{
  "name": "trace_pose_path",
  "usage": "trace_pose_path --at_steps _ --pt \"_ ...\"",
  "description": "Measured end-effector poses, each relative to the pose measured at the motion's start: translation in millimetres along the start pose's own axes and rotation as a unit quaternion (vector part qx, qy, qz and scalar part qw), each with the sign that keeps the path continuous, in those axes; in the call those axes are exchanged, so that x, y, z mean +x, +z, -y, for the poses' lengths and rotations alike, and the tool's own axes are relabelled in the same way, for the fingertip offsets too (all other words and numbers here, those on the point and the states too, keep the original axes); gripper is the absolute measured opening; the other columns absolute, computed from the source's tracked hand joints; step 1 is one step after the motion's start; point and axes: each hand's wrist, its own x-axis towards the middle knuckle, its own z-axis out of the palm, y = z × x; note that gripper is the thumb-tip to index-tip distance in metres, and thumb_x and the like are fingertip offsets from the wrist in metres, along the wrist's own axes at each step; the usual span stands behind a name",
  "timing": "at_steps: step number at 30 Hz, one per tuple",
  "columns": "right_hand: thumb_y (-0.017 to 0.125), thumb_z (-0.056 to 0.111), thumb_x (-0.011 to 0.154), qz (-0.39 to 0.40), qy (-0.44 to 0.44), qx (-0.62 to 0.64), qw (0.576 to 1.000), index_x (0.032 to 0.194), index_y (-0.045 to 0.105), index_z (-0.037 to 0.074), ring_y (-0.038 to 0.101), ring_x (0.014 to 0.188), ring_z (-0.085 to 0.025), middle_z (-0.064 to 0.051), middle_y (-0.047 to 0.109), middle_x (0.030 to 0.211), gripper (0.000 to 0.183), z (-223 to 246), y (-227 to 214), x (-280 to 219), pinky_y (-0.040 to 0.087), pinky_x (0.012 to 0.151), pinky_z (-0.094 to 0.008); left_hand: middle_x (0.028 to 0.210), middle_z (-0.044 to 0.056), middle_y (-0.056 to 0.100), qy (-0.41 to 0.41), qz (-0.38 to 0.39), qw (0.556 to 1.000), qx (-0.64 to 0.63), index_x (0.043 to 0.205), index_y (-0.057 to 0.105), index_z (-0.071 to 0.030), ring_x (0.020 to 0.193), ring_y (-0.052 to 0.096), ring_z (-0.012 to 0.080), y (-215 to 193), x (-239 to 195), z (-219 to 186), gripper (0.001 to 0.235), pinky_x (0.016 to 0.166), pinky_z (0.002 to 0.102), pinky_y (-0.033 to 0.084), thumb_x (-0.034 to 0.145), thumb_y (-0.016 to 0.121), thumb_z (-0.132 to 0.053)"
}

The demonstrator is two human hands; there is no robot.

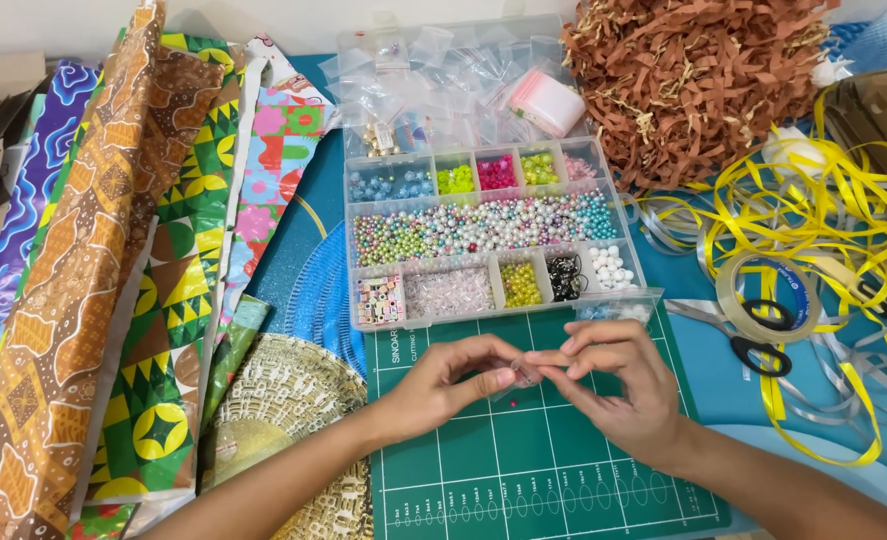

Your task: Picking up small beads from an organizer and placing them into a small plastic bag.

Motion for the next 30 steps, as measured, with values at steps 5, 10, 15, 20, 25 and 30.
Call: trace_pose_path --at_steps 5,10,15,20,25,30 --pt "0.078 0.004 0.089 0.037 -0.060 -0.015 0.997 0.100 0.056 0.019 0.080 0.094 -0.015 -0.004 0.054 0.110 0.029 -13 -4 -15 0.054 0.103 -0.037 0.124 0.010 0.071 -0.018 -0.011 0.998 -0.058 0.125 0.065 -0.007 0.114 0.068 0.0219 -8 1 -1 0.031 0.097 0.033 0.057 0.104 0.057 -0.028" --pt "0.085 0.007 0.089 0.183 -0.148 -0.028 0.972 0.109 0.064 0.015 0.067 0.094 -0.017 -0.004 0.063 0.113 0.030 -4 -1 -9 0.057 0.086 -0.034 0.123 0.016 0.071 -0.019 -0.039 0.991 -0.123 0.127 0.065 -0.001 0.115 0.069 0.0237 -9 3 -5 0.034 0.101 0.033 0.056 0.104 0.057 -0.025" --pt "0.078 0.002 0.089 0.286 -0.096 -0.041 0.953 0.109 0.063 0.016 0.058 0.107 -0.035 -0.005 0.060 0.120 0.028 -10 3 -15 0.054 0.088 -0.041 0.123 0.015 0.071 -0.016 -0.036 0.992 -0.124 0.127 0.064 -0.001 0.117 0.068 0.0244 -10 3 -6 0.033 0.106 0.034 0.054 0.105 0.056 -0.023" --pt "0.073 0.007 0.093 0.340 -0.045 -0.036 0.938 0.107 0.064 0.014 0.055 0.112 -0.032 -0.006 0.060 0.121 0.019 -8 3 -13 0.052 0.087 -0.038 0.124 0.015 0.070 -0.007 -0.031 0.991 -0.127 0.128 0.064 -0.002 0.118 0.067 0.0256 -10 3 -5 0.033 0.106 0.036 0.054 0.105 0.056 -0.024" --pt "0.073 -0.004 0.089 0.325 -0.050 -0.031 0.944 0.102 0.061 0.010 0.059 0.102 -0.029 -0.010 0.059 0.115 0.022 -5 -2 -2 0.051 0.080 -0.035 0.126 0.017 0.069 0.000 -0.028 0.990 -0.137 0.129 0.063 -0.002 0.122 0.066 0.0276 -9 3 -7 0.032 0.110 0.039 0.052 0.106 0.055 -0.022" --pt "0.064 -0.001 0.096 0.261 0.031 0.092 0.960 0.102 0.064 0.008 0.071 0.086 -0.016 -0.009 0.057 0.115 0.011 -5 -11 6 0.062 0.082 -0.029 0.124 0.011 0.071 -0.013 -0.035 0.996 -0.079 0.127 0.065 -0.007 0.119 0.067 0.0228 -8 3 -10 0.033 0.104 0.035 0.053 0.104 0.057 -0.028"
